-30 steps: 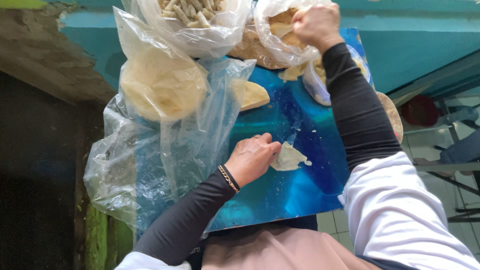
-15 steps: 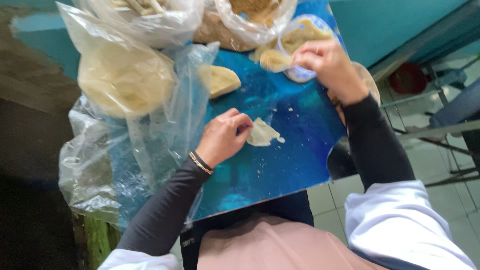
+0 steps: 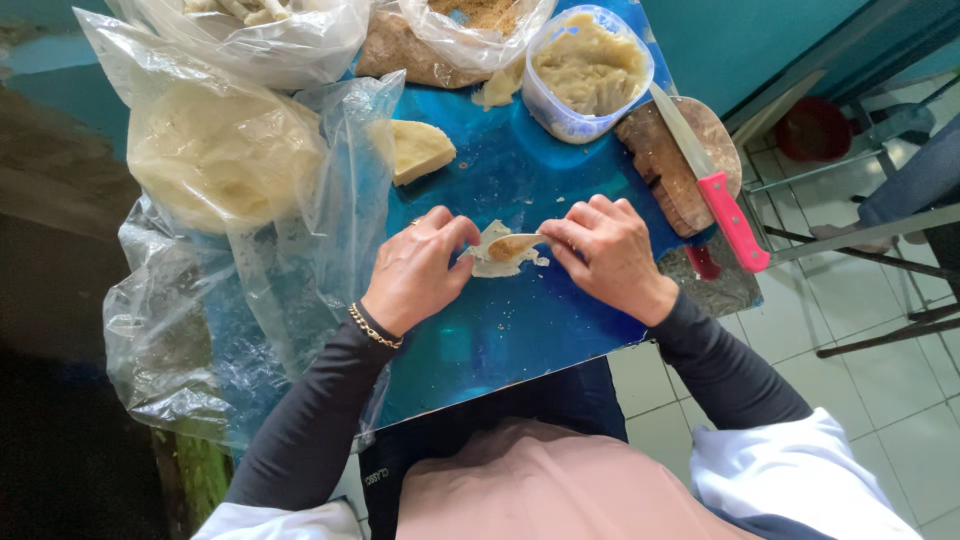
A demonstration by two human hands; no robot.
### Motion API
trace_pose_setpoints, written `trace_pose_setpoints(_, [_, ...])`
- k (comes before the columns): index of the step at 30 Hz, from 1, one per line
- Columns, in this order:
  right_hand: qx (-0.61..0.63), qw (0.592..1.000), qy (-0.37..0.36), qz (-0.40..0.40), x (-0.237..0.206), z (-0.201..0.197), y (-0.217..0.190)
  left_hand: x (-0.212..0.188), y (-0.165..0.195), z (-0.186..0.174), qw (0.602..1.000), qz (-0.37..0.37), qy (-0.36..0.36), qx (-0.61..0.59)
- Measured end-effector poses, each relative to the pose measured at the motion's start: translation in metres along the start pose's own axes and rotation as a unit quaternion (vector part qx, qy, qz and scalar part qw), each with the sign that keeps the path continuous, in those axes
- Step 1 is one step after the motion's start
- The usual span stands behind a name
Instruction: The person folds triangular pastry wrappers at a small blue table. They place filling from a container onto a wrapper, fold the wrapper over the filling, and press the edges closed, setting finished filled pastries aside while reaching for new wrappers and filling.
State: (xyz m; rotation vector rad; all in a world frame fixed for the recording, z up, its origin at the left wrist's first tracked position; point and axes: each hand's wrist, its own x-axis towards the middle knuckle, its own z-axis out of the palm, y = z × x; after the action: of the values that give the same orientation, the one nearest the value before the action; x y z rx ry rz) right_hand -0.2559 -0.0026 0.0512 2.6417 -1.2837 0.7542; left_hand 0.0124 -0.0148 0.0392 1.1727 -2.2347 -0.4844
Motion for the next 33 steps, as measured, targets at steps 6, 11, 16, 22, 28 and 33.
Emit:
trace_pose_setpoints(6, [-0.063, 0.996, 0.044, -0.039, -0.003, -0.005, -0.016, 0.006, 0.003, 0.011, 0.997, 0.04, 0.039, -0.044])
trace_pose_setpoints(11, [-0.088, 0.994, 0.046, -0.04, -0.006, -0.006, -0.02, 0.004, -0.01, 0.012, 0.999, 0.008, 0.014, -0.033])
trace_pose_setpoints(16, [-0.084, 0.995, 0.04, -0.033, -0.007, -0.003, -0.016, 0.001, -0.015, 0.013, 1.0, -0.02, -0.007, 0.001])
trace_pose_setpoints(22, [0.034, 0.998, 0.01, 0.059, -0.007, 0.004, -0.003, -0.002, -0.02, 0.013, 0.998, -0.06, -0.026, 0.009])
trace_pose_setpoints(28, [0.269, 0.943, -0.036, 0.194, 0.026, 0.008, 0.049, -0.002, -0.016, 0.016, 0.997, -0.076, -0.017, 0.012])
trace_pose_setpoints(33, [0.118, 0.984, 0.12, 0.053, 0.115, 0.027, 0.125, 0.004, -0.008, 0.015, 0.998, 0.028, 0.023, -0.044])
